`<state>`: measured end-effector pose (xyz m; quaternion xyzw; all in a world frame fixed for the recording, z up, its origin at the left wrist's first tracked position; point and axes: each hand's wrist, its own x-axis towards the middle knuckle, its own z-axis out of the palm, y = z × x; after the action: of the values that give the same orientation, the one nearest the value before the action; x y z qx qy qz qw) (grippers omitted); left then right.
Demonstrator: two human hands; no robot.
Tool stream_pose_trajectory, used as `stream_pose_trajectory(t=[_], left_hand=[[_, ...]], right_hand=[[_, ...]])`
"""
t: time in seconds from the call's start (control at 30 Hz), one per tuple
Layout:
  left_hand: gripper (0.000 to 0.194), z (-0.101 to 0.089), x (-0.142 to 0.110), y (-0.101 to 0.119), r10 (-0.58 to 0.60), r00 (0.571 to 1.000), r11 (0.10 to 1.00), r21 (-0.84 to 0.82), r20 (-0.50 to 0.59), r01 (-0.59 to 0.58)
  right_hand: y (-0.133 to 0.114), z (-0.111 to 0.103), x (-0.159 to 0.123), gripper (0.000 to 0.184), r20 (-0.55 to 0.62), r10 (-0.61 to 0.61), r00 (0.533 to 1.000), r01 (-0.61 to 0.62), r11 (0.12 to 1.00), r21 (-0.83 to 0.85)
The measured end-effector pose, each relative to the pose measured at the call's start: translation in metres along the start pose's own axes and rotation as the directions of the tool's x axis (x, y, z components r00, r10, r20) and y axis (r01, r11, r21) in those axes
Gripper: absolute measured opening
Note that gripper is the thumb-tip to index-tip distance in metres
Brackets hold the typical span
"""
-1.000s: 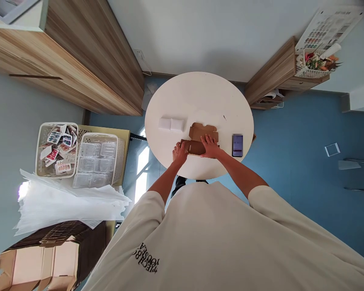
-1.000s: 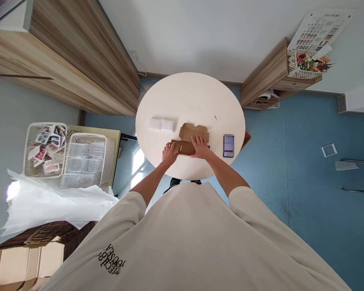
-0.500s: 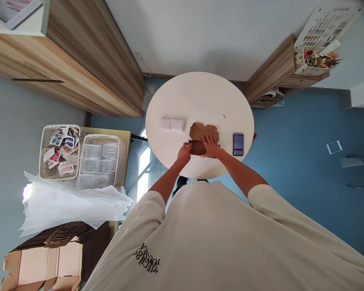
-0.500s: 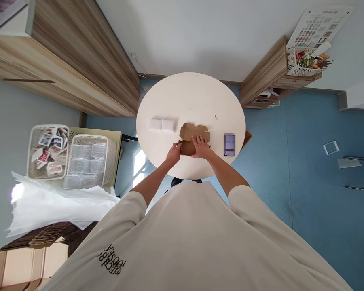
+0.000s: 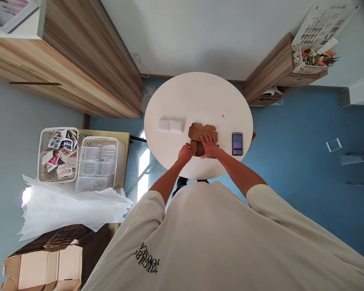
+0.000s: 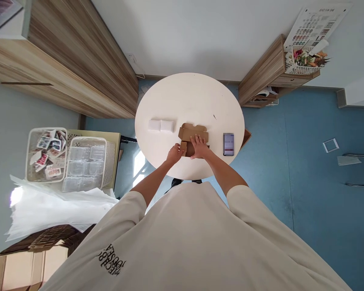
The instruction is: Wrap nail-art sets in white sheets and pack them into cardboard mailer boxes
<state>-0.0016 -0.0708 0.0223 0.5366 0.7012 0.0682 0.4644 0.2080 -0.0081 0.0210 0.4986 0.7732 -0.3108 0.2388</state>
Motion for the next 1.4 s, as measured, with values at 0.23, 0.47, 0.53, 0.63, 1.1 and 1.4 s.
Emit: stream_pose_trajectory(t=[0.23, 0.47, 0.53, 0.63, 1.1, 1.4], left_hand=[[0.015, -0.008, 0.004, 0.009, -0.075, 0.997, 0.981, 0.183, 0.031, 0.068], [0.025, -0.009, 0.006, 0.019, -0.123, 0.991, 0.909, 0.406, 0.043, 0.096], [0.026, -0.005, 0.006, 0.022, -0.133, 0.991, 0.897, 0.427, 0.017, 0.113], [0.028, -0.001, 0.005, 0.024, -0.14, 0.99, 0.887, 0.443, -0.013, 0.131], [0.104, -0.014, -0.007, 0.005, 0.449, 0.88, 0.651, 0.618, 0.153, -0.44], [0.106, -0.012, 0.002, 0.017, 0.395, 0.899, 0.673, 0.607, 0.189, -0.423]], right_hand=[[-0.003, -0.001, 0.001, 0.161, 0.012, 0.009, 1.0, -0.009, 1.0, -0.019], [-0.001, 0.002, 0.001, 0.16, -0.008, -0.007, 1.0, 0.007, 1.0, 0.005], [-0.001, 0.002, 0.001, 0.158, -0.007, -0.007, 1.0, 0.007, 1.0, -0.004], [-0.001, 0.002, 0.001, 0.156, -0.007, -0.01, 1.0, 0.01, 1.0, -0.011], [0.0, 0.003, 0.003, 0.148, -0.021, -0.012, 1.0, 0.012, 0.999, -0.031], [-0.003, 0.02, -0.037, 0.112, -0.293, -0.052, 0.955, 0.055, 0.998, 0.001]])
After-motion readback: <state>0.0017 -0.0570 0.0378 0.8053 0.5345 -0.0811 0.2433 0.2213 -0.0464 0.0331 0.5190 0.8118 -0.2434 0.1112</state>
